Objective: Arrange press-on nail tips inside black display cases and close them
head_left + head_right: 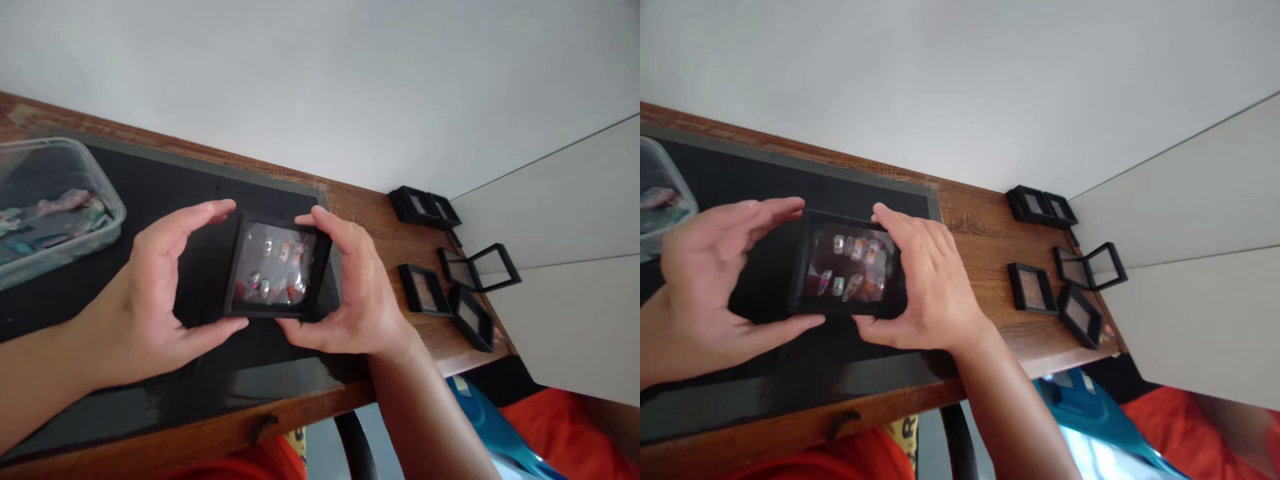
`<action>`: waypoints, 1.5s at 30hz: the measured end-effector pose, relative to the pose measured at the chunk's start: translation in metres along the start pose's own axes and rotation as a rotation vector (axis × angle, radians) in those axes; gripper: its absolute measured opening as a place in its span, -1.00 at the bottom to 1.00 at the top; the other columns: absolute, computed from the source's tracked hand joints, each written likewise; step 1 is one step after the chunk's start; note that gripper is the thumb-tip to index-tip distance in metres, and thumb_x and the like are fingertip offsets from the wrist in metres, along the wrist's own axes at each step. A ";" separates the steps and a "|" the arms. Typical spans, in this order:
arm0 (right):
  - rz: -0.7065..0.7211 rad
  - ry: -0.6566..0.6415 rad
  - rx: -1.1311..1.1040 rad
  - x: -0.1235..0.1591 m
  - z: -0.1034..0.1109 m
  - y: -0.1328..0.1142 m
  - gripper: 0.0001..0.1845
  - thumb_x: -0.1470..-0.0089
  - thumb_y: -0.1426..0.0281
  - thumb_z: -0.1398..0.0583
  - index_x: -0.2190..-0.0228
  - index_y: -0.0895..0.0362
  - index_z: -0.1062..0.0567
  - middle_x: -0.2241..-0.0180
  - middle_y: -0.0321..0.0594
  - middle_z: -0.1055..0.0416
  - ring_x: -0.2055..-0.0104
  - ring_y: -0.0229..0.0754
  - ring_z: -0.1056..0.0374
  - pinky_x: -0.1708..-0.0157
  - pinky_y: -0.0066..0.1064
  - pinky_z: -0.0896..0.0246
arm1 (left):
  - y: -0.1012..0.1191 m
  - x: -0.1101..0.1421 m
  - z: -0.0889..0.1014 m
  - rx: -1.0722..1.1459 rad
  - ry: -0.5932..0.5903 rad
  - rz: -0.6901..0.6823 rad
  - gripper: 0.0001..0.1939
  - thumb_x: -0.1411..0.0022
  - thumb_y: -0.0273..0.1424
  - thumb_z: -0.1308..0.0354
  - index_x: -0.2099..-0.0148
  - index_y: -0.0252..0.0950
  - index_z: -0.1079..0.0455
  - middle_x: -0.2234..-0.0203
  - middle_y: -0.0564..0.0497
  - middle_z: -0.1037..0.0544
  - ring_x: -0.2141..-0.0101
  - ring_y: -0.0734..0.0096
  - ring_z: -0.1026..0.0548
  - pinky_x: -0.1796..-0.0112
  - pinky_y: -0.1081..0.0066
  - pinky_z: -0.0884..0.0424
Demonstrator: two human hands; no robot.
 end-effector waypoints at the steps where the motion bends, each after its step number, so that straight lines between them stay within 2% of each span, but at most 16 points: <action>1: 0.000 0.002 0.005 0.004 0.007 0.003 0.23 0.06 0.15 -0.50 -0.51 -0.06 -0.10 -0.33 0.04 -0.44 -0.28 0.29 -0.48 -0.31 0.18 -0.39 | 0.000 -0.001 0.001 0.025 0.018 -0.024 0.05 -0.30 -0.16 -0.35 -0.60 0.10 0.22 -0.53 0.02 -0.22 -0.45 -0.11 -0.38 -0.49 -0.11 -0.37; 4: -0.086 -0.034 0.039 0.026 0.033 0.016 0.27 0.10 0.18 -0.52 -0.52 -0.08 -0.12 -0.30 0.07 -0.45 -0.26 0.36 -0.48 -0.30 0.26 -0.39 | 0.002 -0.001 0.003 0.051 0.018 -0.068 -0.03 -0.32 -0.24 -0.39 -0.58 0.10 0.06 -0.41 -0.04 -0.43 -0.31 0.01 -0.55 -0.41 -0.09 -0.51; 7: -0.163 0.039 0.122 0.051 0.060 0.021 0.25 0.11 0.24 -0.54 -0.52 -0.13 -0.17 -0.26 0.12 -0.45 -0.24 0.40 -0.47 -0.27 0.29 -0.40 | 0.005 0.001 0.005 -0.013 -0.042 -0.051 -0.17 -0.39 -0.17 -0.34 -0.55 0.05 -0.05 -0.34 -0.07 -0.52 -0.27 0.04 -0.58 -0.35 -0.05 -0.56; 9: -0.157 0.077 0.104 0.063 0.071 0.012 0.31 0.16 0.24 -0.57 -0.52 -0.10 -0.17 -0.26 0.12 -0.45 -0.22 0.40 -0.49 -0.23 0.30 -0.44 | 0.007 0.002 0.006 -0.067 -0.113 -0.069 -0.35 -0.44 -0.12 -0.26 -0.47 0.02 -0.19 -0.27 -0.03 -0.58 -0.23 0.08 -0.60 -0.30 0.02 -0.58; 12: -0.188 0.067 0.046 0.070 0.073 -0.013 0.35 0.18 0.21 -0.57 -0.54 -0.12 -0.14 -0.30 0.07 -0.44 -0.24 0.37 -0.49 -0.22 0.28 -0.49 | 0.006 0.002 0.004 -0.119 -0.226 -0.198 -0.58 -0.49 -0.12 -0.20 -0.32 0.01 -0.35 -0.11 0.04 -0.67 -0.14 0.15 -0.64 -0.19 0.10 -0.62; 15: -0.186 0.032 0.036 0.067 0.070 -0.037 0.41 0.19 0.15 -0.58 -0.56 -0.17 -0.08 -0.35 0.01 -0.45 -0.24 0.41 -0.51 -0.20 0.30 -0.52 | 0.002 0.000 0.002 -0.133 -0.268 -0.318 -0.67 -0.48 -0.17 -0.21 -0.22 -0.02 -0.44 -0.05 0.03 -0.72 -0.10 0.15 -0.66 -0.12 0.11 -0.65; 17: -0.183 0.024 0.072 0.064 0.069 -0.048 0.40 0.17 0.17 -0.57 -0.56 -0.24 -0.05 -0.37 -0.04 -0.45 -0.25 0.45 -0.51 -0.18 0.33 -0.54 | -0.001 -0.002 0.001 -0.135 -0.279 -0.338 -0.72 -0.47 -0.18 -0.22 -0.17 -0.04 -0.49 -0.03 0.01 -0.73 -0.09 0.12 -0.67 -0.12 0.08 -0.65; 20: -0.157 0.009 0.103 0.060 0.071 -0.057 0.38 0.13 0.18 -0.54 -0.56 -0.32 0.00 -0.37 -0.14 -0.47 -0.24 0.47 -0.53 -0.15 0.34 -0.56 | -0.006 -0.005 0.000 -0.131 -0.322 -0.316 -0.72 -0.48 -0.17 -0.19 -0.15 -0.02 -0.54 -0.03 0.02 -0.74 -0.09 0.12 -0.68 -0.16 0.02 -0.65; 23: -0.104 -0.004 0.096 0.056 0.073 -0.061 0.36 0.09 0.16 -0.52 -0.58 -0.29 0.01 -0.39 -0.17 -0.46 -0.21 0.45 -0.56 -0.12 0.32 -0.58 | -0.008 -0.006 0.000 -0.137 -0.377 -0.289 -0.72 -0.48 -0.21 -0.18 -0.17 0.01 -0.54 -0.06 0.07 -0.74 -0.10 0.16 -0.68 -0.17 0.01 -0.65; 28: -0.107 -0.043 0.135 0.050 0.076 -0.067 0.29 -0.01 0.12 -0.49 -0.57 -0.34 0.03 -0.34 -0.21 -0.52 -0.19 0.38 -0.58 -0.14 0.25 -0.61 | -0.009 -0.004 -0.001 -0.143 -0.388 -0.279 -0.73 -0.48 -0.23 -0.17 -0.15 0.00 -0.54 -0.04 0.11 -0.74 -0.08 0.14 -0.69 -0.17 -0.06 -0.66; 32: -0.102 -0.016 0.171 0.049 0.081 -0.070 0.26 -0.04 0.09 -0.49 -0.57 -0.34 0.01 -0.32 -0.19 -0.54 -0.23 0.40 -0.56 -0.16 0.25 -0.60 | -0.012 -0.004 -0.002 -0.145 -0.406 -0.277 -0.73 -0.47 -0.20 -0.18 -0.14 0.00 -0.57 -0.04 0.08 -0.74 -0.11 0.09 -0.69 -0.15 -0.08 -0.67; 36: -0.164 0.009 0.232 0.052 0.086 -0.069 0.23 -0.04 0.00 -0.47 -0.56 -0.42 0.01 -0.35 -0.25 -0.49 -0.30 0.43 -0.50 -0.15 0.29 -0.60 | -0.022 0.003 -0.004 -0.156 -0.409 -0.270 -0.61 -0.43 -0.15 -0.23 -0.26 0.11 -0.49 -0.10 0.09 -0.71 -0.10 0.06 -0.67 -0.12 -0.05 -0.69; 38: -0.157 -0.002 0.261 0.051 0.089 -0.068 0.24 -0.05 -0.03 -0.46 -0.56 -0.41 0.03 -0.38 -0.24 -0.47 -0.31 0.43 -0.49 -0.18 0.29 -0.58 | -0.026 0.007 -0.006 -0.168 -0.389 -0.214 -0.53 -0.43 -0.13 -0.23 -0.34 0.16 -0.40 -0.14 0.11 -0.68 -0.09 0.06 -0.66 -0.13 -0.06 -0.67; 41: -0.106 -0.019 0.270 0.048 0.091 -0.067 0.26 -0.07 0.07 -0.46 -0.58 -0.31 0.06 -0.40 -0.22 -0.46 -0.30 0.37 -0.51 -0.28 0.23 -0.53 | -0.026 0.013 -0.010 -0.165 -0.355 -0.119 -0.55 -0.48 -0.13 -0.19 -0.35 0.13 -0.34 -0.14 0.10 -0.65 -0.10 0.05 -0.65 -0.18 -0.11 -0.62; 45: -0.097 -0.046 0.273 0.046 0.092 -0.065 0.23 -0.11 0.14 -0.45 -0.59 -0.29 0.06 -0.41 -0.26 -0.44 -0.33 0.32 -0.50 -0.33 0.17 -0.50 | -0.026 0.016 -0.012 -0.160 -0.352 -0.104 -0.54 -0.48 -0.13 -0.19 -0.36 0.14 -0.33 -0.13 0.10 -0.64 -0.11 0.05 -0.63 -0.19 -0.09 -0.58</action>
Point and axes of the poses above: each hand's wrist, its own x-axis away from the middle knuckle, its own z-axis out of the back of the hand, y = z × x, the point moved 1 cm from there along -x, towards the middle knuckle
